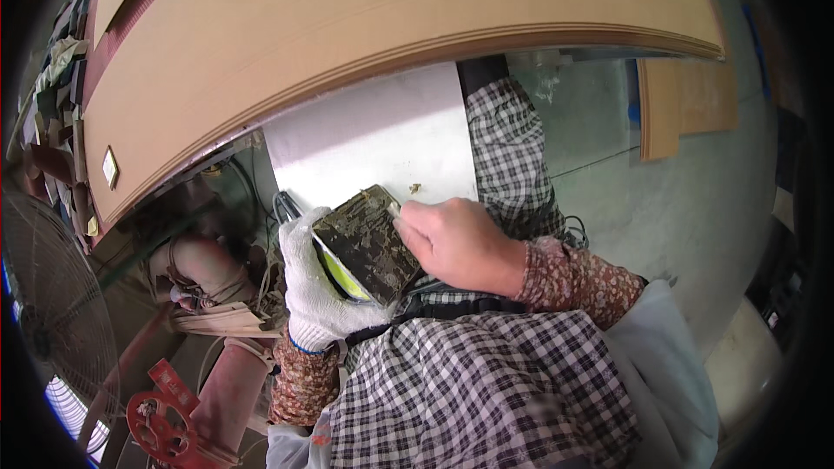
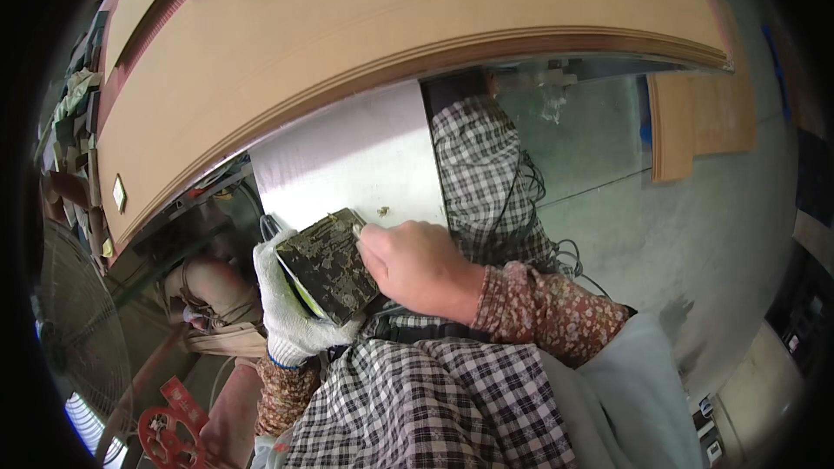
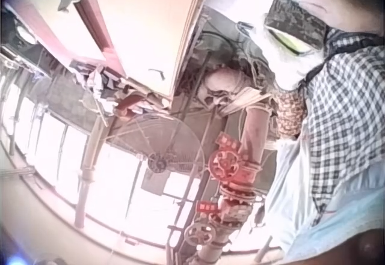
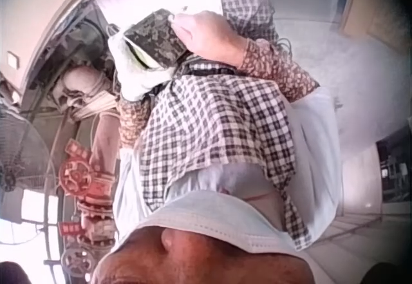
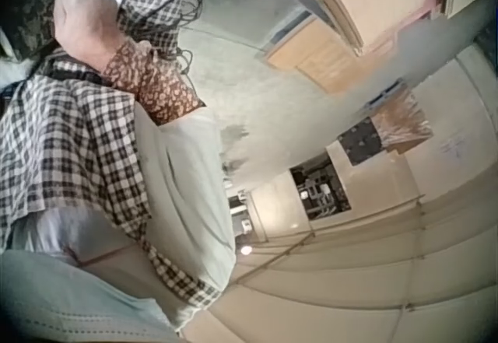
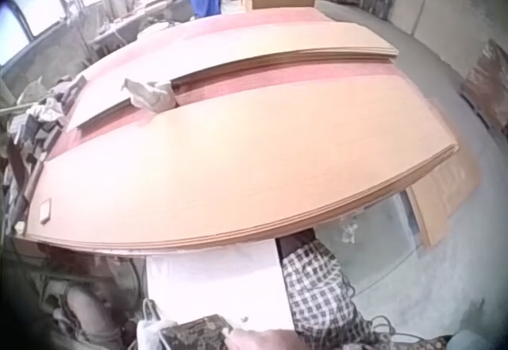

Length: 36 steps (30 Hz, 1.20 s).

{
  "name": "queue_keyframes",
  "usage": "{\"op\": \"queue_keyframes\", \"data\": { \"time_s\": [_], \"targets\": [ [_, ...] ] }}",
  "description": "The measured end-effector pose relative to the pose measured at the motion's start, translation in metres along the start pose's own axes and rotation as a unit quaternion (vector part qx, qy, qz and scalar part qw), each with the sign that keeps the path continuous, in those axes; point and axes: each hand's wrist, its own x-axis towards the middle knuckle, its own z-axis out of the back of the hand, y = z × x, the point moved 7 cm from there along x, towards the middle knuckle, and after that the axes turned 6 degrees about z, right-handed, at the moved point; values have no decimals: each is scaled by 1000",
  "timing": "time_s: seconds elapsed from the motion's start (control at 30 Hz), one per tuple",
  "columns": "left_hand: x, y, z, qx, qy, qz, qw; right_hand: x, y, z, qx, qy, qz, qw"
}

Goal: The recorder uses a hand sander and a scraper to finish or clean a piece of wood.

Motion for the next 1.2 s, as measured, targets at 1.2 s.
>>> {"op": "queue_keyframes", "data": {
  "time_s": [1.2],
  "targets": [
    [0,-4,-3,21,4,-2,1000,9,-3,10,-65,-89,-14,994]
  ]
}}
